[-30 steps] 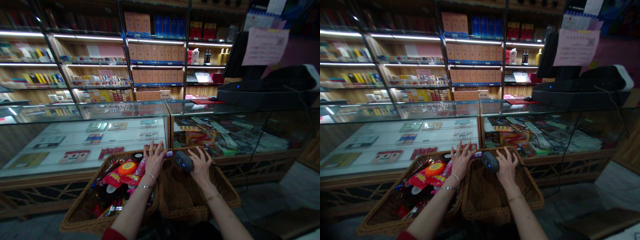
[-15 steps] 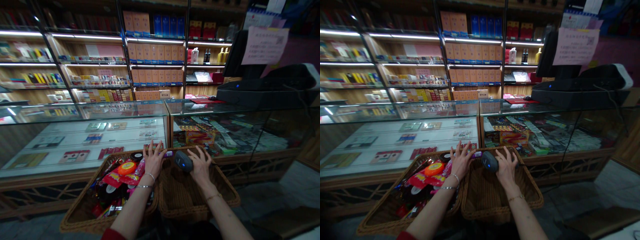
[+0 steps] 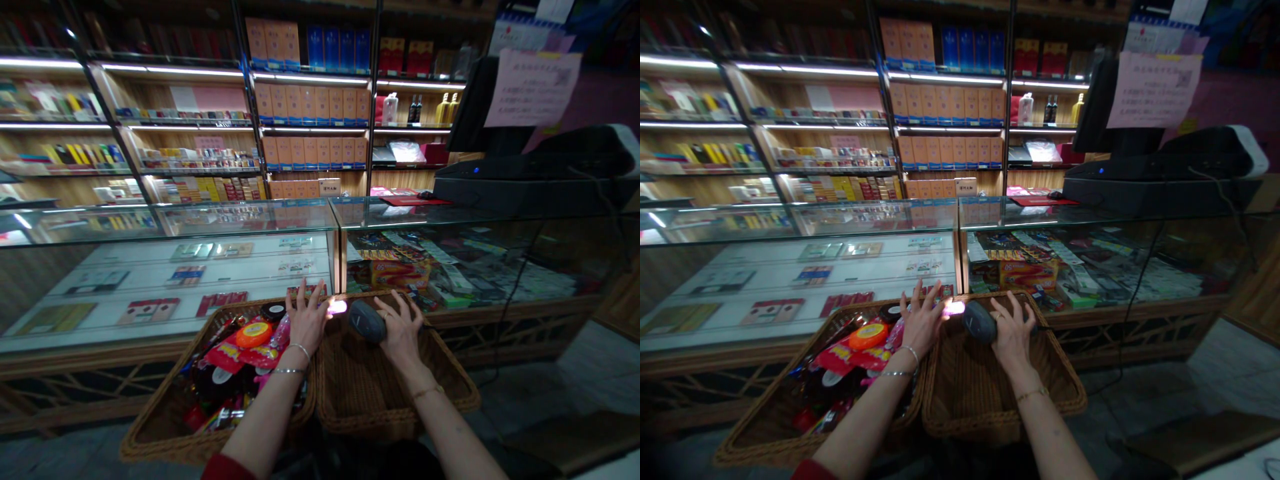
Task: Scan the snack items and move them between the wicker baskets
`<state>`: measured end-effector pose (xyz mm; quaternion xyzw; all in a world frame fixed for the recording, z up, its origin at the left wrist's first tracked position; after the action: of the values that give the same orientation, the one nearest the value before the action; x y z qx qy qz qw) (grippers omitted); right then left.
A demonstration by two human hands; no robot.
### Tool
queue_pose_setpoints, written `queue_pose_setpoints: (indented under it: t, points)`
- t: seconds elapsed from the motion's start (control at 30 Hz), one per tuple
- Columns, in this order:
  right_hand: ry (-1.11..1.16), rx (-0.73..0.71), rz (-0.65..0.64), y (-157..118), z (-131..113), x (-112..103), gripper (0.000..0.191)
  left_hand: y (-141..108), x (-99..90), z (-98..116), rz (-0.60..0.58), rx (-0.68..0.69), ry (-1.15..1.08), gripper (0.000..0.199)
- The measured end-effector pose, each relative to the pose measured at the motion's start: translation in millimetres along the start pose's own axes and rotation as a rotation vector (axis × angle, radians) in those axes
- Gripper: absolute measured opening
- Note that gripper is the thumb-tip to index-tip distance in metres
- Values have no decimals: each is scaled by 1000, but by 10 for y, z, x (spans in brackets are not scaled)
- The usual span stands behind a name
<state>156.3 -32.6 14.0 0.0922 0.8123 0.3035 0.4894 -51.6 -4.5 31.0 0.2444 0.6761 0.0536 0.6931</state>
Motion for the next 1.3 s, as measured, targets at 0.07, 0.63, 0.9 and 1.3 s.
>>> queue_pose_setpoints:
  t: [0.07, 0.63, 0.9, 1.3]
  points:
    - [9, 0, 6, 1, -4, -8, 30, 1, 2, -3, 9, 6, -2, 32]
    - [-6, -10, -31, -1, -5, 20, 32, -5, -18, 0, -21, -29, 12, 37]
    - [-11, -1, -7, -5, 4, 21, 28, 11, -8, -20, -44, -57, -4, 41]
    - [-8, 23, -8, 6, 21, 36, 28, 5, -42, -8, -30, -70, -17, 40]
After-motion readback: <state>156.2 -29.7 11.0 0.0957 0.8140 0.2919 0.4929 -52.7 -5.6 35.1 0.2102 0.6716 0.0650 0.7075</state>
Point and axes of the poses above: each hand's wrist, its own y-axis towards the middle knuckle, its own x-axis out of the palm, z = x × y, the point moved 7 cm from there along y, towards the middle knuckle, and after that the axes turned 14 degrees about -z, right-handed, at the moved point
